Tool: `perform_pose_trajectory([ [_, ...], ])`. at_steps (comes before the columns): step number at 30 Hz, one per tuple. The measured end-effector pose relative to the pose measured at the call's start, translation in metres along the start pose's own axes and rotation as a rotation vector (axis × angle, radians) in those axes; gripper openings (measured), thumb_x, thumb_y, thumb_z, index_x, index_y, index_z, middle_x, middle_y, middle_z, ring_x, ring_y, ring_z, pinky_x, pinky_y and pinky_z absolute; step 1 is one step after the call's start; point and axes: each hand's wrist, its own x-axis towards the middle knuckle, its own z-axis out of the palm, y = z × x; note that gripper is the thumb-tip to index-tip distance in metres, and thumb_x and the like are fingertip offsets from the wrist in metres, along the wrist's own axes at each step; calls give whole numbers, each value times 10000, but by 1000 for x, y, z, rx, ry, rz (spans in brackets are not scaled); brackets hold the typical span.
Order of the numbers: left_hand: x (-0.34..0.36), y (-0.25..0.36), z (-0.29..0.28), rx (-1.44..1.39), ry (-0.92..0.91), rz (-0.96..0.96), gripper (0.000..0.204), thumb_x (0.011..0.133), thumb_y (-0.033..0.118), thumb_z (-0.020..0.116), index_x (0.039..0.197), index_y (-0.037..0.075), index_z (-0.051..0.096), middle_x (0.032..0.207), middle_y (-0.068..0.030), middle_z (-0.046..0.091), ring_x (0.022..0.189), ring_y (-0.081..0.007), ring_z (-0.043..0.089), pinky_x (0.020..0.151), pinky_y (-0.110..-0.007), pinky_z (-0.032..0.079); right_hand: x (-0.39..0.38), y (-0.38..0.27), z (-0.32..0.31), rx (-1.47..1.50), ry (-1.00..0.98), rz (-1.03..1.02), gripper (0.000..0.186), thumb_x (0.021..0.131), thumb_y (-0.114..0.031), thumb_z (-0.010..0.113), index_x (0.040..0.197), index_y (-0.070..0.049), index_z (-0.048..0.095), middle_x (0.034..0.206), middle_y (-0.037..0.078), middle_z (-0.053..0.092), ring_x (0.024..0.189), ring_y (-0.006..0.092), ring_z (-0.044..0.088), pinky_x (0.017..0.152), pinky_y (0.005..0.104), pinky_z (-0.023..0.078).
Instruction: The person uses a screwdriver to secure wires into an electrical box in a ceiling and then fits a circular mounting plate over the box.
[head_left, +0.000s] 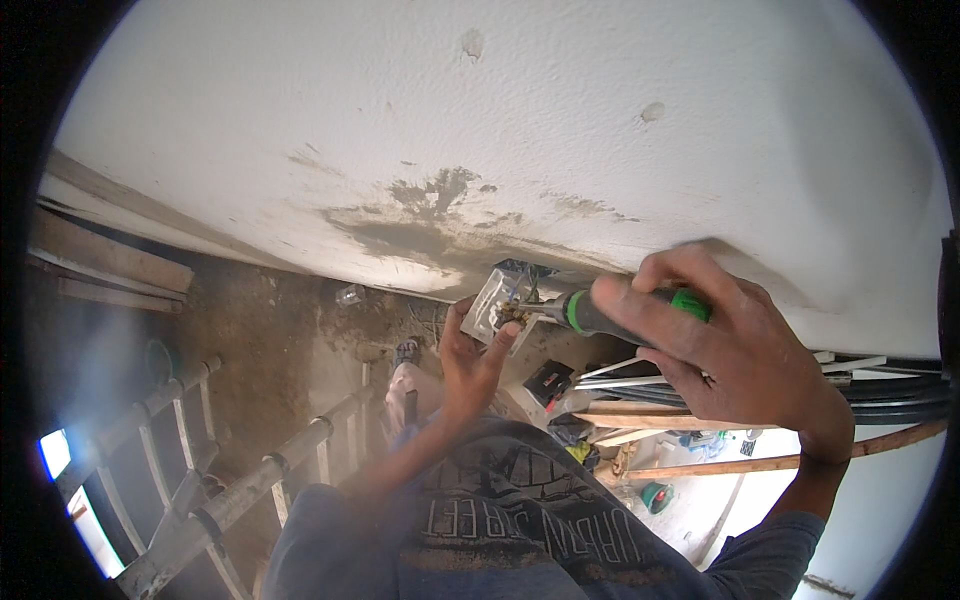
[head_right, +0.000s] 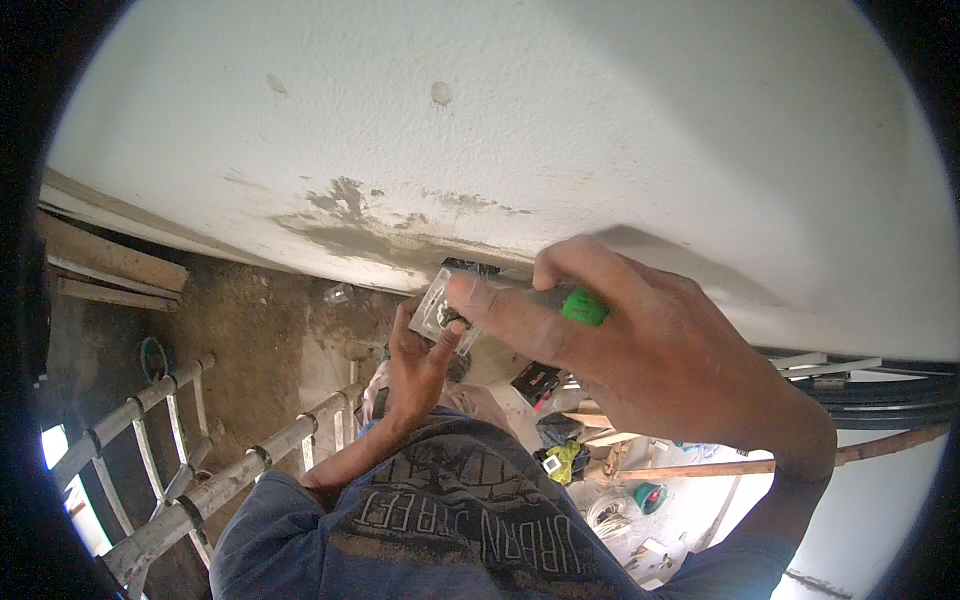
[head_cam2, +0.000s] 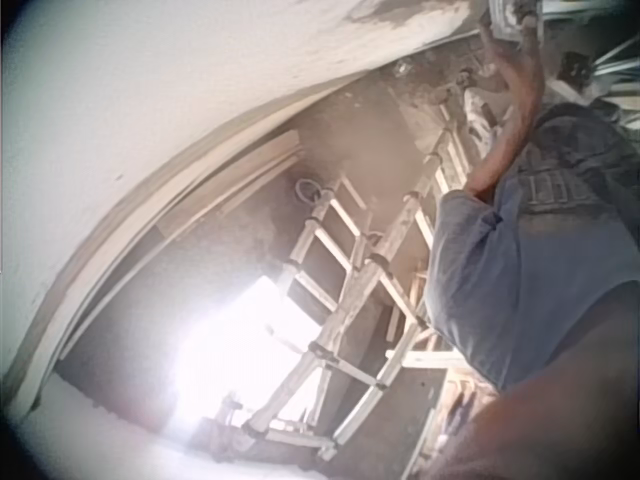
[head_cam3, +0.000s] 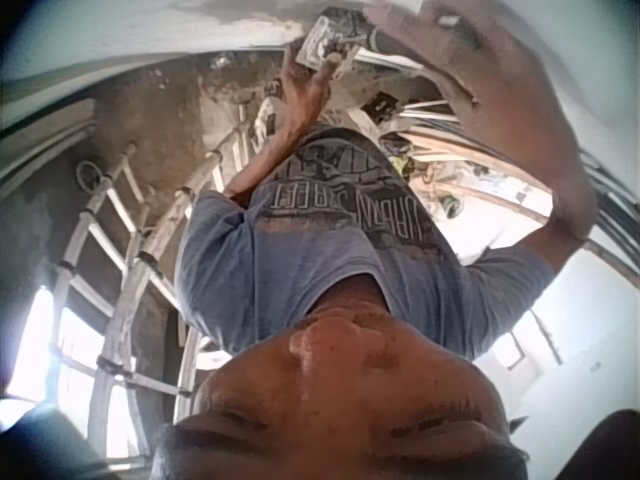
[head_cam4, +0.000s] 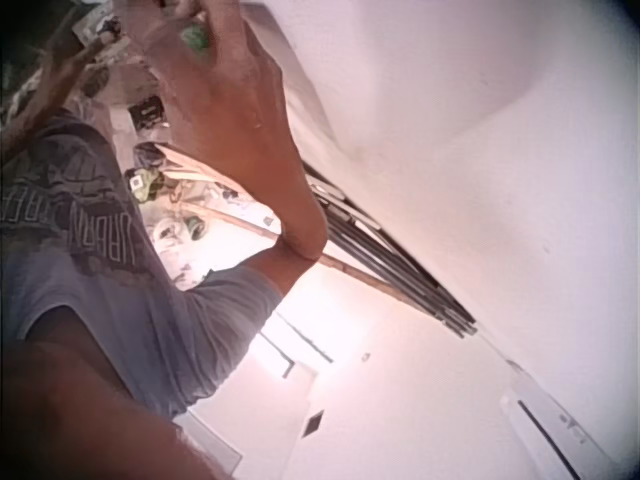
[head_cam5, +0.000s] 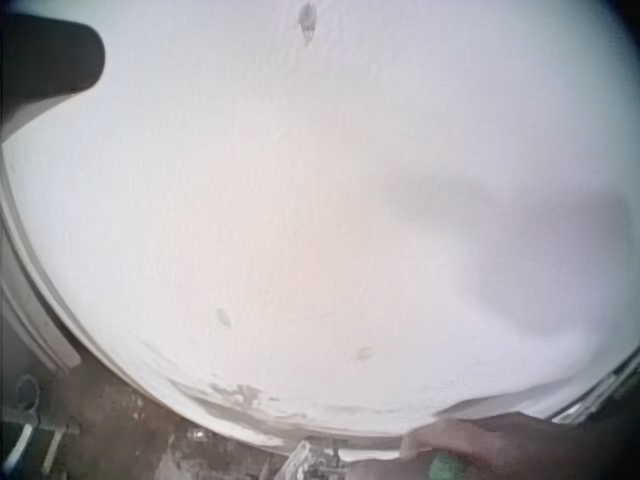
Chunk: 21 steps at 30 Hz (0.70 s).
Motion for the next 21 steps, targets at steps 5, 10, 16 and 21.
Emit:
perform_pose_trajectory([
  [5,-1,2,1,-7,4,-12,502,897,111,756,1268,-63,468,1127,-142,631,1023,-156,611,889,-286,500,-3,-3,-5,-171,-159,72,618,787,-221,793,1368,-213,582,1119,105,505,915,209,630,751,349,603],
  [10,0,4,-1,55,-17,1,513,913,173,745,1268,-32,438,1127,-163,640,1008,-177,624,862,-310,513,-5,0,3,-151,55,-152,616,786,-216,795,1366,-227,586,1105,106,515,919,208,626,785,374,593],
  [16,2,0,-2,52,-5,76,448,926,127,724,1277,8,474,1075,-112,645,948,-136,623,790,-254,510,-3,-3,-3,-79,-95,70,597,785,-161,791,1345,-219,595,1129,106,513,963,224,630,781,362,597],
  [21,0,8,-5,220,-18,-12,359,893,139,763,1185,11,598,1048,-46,657,692,-15,528,536,-167,389,0,7,6,-138,174,-259,491,781,-115,793,1246,-154,640,1119,108,523,944,219,631,719,322,599],
])
